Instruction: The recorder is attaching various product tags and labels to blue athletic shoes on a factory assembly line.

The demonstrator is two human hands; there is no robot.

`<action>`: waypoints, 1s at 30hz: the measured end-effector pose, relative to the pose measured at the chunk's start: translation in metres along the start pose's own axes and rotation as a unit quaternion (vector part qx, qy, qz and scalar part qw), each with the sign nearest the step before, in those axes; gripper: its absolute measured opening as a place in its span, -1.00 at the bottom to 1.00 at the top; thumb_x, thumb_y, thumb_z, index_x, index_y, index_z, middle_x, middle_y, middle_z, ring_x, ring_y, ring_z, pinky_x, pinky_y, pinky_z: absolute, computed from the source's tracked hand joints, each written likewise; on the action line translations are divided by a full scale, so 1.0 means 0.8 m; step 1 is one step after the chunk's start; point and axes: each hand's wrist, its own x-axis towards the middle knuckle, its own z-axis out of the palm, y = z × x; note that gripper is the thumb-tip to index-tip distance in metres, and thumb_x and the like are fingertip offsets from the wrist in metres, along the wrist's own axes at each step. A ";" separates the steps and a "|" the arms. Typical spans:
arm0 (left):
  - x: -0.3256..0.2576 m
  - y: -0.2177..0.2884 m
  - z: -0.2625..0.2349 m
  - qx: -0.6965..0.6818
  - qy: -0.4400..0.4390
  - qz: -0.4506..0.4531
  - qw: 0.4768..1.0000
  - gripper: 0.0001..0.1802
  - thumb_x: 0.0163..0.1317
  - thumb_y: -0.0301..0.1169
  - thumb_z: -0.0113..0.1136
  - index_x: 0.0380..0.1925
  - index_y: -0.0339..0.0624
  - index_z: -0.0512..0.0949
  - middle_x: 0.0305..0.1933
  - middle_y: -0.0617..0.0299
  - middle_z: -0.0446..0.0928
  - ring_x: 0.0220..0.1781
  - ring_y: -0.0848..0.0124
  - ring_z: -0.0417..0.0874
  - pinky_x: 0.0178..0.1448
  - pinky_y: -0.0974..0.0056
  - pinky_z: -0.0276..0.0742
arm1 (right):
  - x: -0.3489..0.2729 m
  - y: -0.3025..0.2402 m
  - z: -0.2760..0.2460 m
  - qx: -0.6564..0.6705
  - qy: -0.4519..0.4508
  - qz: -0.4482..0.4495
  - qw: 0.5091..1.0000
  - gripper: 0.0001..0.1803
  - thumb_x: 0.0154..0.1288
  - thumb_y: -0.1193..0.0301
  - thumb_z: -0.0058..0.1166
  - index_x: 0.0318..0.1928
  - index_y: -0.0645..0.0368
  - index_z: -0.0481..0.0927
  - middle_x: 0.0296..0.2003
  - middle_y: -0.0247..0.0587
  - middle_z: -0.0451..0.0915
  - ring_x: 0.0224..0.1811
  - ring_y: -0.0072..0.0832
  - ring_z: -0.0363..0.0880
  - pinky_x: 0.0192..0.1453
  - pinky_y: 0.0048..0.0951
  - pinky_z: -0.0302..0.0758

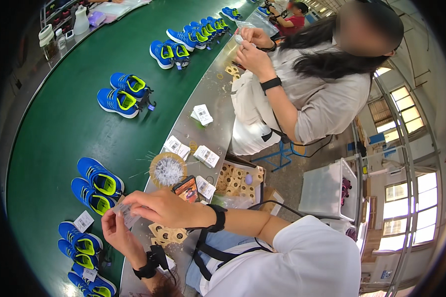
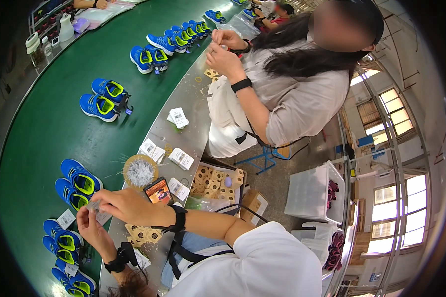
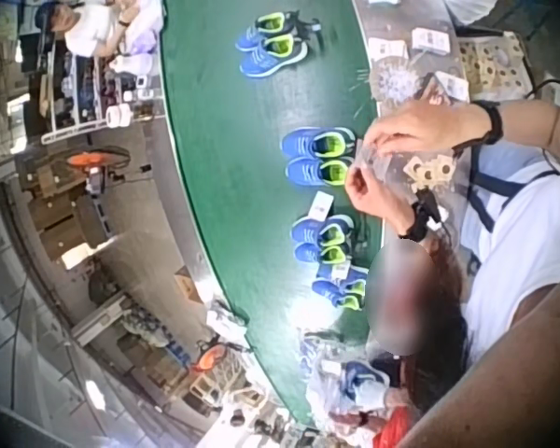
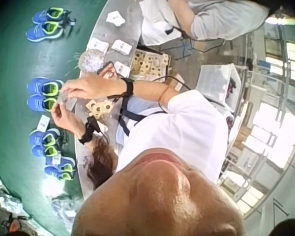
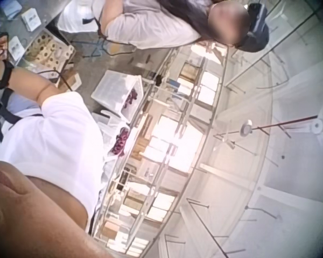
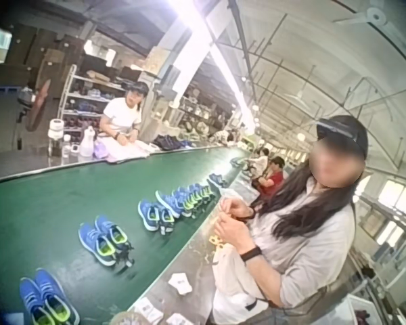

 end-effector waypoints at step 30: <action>-0.017 0.015 0.043 0.101 -0.094 0.121 0.983 -0.86 0.12 -0.65 0.21 -0.29 -0.35 0.51 -0.25 0.30 0.50 -0.24 0.58 0.53 -0.12 0.48 0.46 | 0.001 0.012 0.009 -0.171 0.085 -0.013 0.982 -0.91 0.03 0.54 0.17 -0.43 0.18 0.51 -0.60 -0.26 0.58 -0.64 -0.44 0.57 -0.56 -0.49 0.46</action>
